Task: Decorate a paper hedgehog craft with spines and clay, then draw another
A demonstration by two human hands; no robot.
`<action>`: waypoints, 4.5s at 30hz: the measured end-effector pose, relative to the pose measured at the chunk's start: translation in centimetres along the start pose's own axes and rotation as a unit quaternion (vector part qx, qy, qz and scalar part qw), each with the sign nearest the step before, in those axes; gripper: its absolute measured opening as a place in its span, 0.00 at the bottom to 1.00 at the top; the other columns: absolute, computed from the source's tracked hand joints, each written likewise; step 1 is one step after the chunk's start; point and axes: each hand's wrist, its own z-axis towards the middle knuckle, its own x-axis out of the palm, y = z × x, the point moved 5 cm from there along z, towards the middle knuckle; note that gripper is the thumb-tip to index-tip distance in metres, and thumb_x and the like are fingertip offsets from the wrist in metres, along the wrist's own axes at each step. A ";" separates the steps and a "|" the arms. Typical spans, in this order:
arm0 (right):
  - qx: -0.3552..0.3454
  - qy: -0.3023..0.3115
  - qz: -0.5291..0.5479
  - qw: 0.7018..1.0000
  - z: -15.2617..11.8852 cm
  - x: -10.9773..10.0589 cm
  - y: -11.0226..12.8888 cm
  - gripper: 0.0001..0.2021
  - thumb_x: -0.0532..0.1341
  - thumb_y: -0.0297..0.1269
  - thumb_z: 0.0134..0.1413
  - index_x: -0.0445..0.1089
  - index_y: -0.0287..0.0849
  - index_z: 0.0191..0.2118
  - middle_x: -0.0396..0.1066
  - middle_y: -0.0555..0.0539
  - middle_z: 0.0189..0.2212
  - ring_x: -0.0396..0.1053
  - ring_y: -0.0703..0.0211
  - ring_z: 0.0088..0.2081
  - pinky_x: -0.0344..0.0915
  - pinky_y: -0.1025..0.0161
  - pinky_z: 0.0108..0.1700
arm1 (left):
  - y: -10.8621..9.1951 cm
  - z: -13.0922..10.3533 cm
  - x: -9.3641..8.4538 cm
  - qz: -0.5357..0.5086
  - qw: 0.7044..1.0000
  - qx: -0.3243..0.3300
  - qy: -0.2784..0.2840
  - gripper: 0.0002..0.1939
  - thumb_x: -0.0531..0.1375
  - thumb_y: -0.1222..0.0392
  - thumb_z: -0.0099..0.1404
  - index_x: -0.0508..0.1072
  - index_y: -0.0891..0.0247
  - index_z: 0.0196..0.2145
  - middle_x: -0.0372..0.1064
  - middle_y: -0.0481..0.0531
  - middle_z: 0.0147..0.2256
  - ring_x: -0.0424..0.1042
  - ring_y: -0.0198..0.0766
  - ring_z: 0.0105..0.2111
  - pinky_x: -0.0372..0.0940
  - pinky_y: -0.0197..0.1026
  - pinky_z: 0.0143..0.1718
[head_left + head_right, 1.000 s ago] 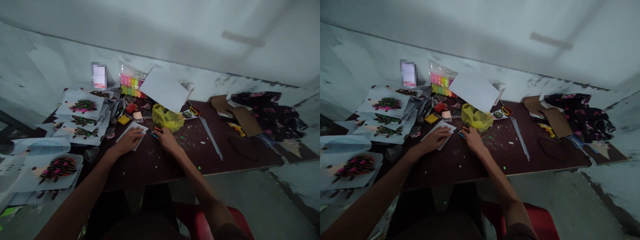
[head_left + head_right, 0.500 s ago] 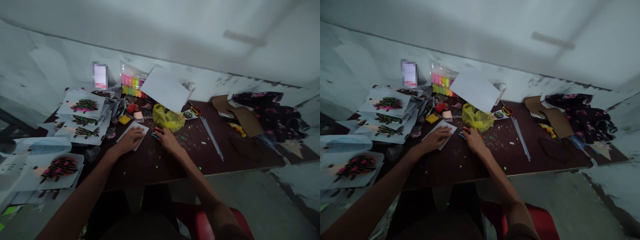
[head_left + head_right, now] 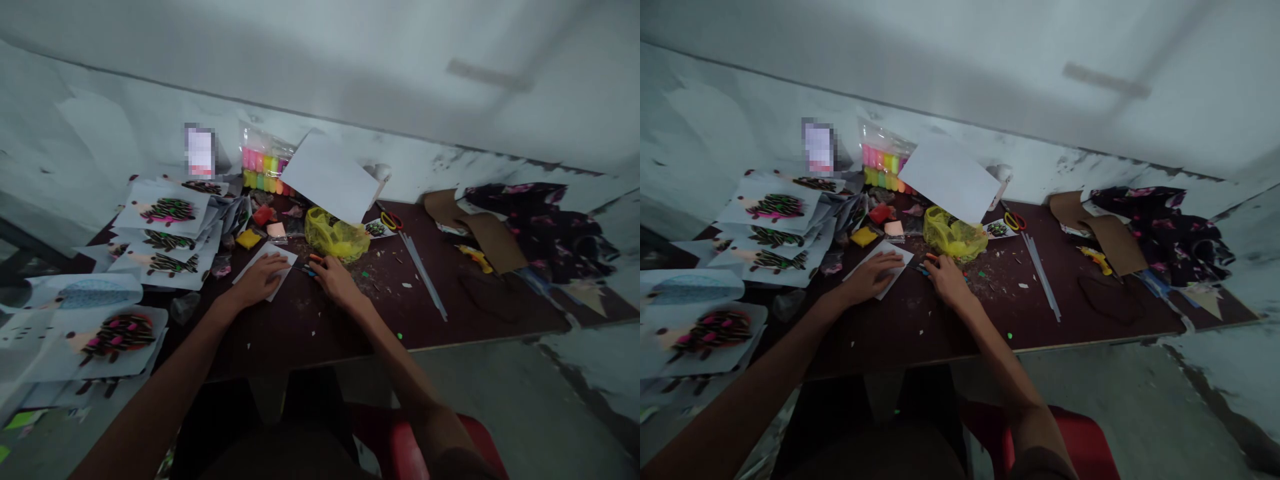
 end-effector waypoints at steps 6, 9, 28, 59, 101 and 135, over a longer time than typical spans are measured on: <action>-0.004 0.000 -0.008 1.000 0.1 -0.1 0.0 0.18 0.58 0.33 0.66 0.70 0.43 0.59 0.69 0.38 0.47 0.66 0.49 0.48 0.68 0.51 0.51 | -0.1 -0.1 -0.3 -0.003 1.000 -0.010 -0.016 0.27 0.53 0.62 0.64 0.67 0.66 0.61 0.68 0.62 0.61 0.64 0.49 0.63 0.56 0.58 0.67; -0.006 0.002 -0.022 1.000 0.0 -0.3 0.0 0.18 0.58 0.33 0.66 0.70 0.43 0.60 0.69 0.38 0.47 0.67 0.49 0.47 0.69 0.51 0.51 | -0.1 0.0 0.0 0.010 1.000 -0.001 -0.001 0.25 0.52 0.64 0.64 0.71 0.64 0.58 0.69 0.60 0.60 0.64 0.49 0.63 0.55 0.59 0.67; 0.008 0.027 0.032 0.999 0.0 -0.3 0.2 0.19 0.57 0.31 0.66 0.70 0.44 0.60 0.69 0.39 0.49 0.65 0.50 0.50 0.65 0.52 0.54 | 0.1 0.2 0.0 0.017 1.000 -0.016 0.015 0.28 0.53 0.66 0.61 0.71 0.60 0.59 0.69 0.56 0.61 0.63 0.48 0.65 0.54 0.60 0.68; 0.181 -0.085 -0.069 0.977 -6.6 -4.3 -2.9 0.21 0.52 0.26 0.65 0.71 0.40 0.60 0.69 0.33 0.54 0.66 0.44 0.52 0.64 0.50 0.53 | -2.2 0.3 0.2 0.018 0.996 0.041 0.073 0.28 0.52 0.64 0.66 0.68 0.53 0.63 0.68 0.51 0.62 0.59 0.49 0.67 0.45 0.63 0.70; 0.236 -0.217 0.547 0.773 0.7 0.3 3.6 0.11 0.59 0.47 0.53 0.63 0.44 0.31 0.64 0.55 0.23 0.63 0.65 0.25 0.64 0.67 0.29 | 0.6 -0.3 -3.6 -0.439 0.859 -0.208 -0.164 0.33 0.69 0.41 0.54 0.73 0.66 0.51 0.79 0.57 0.41 0.77 0.48 0.42 0.71 0.48 0.46; 0.027 0.064 0.021 0.997 -1.5 -0.7 7.3 0.22 0.49 0.39 0.72 0.68 0.33 0.61 0.65 0.31 0.64 0.62 0.46 0.66 0.55 0.46 0.69 | -2.8 -1.2 2.0 0.183 0.978 -0.040 0.096 0.28 0.43 0.55 0.76 0.59 0.68 0.68 0.51 0.62 0.70 0.48 0.49 0.71 0.48 0.56 0.70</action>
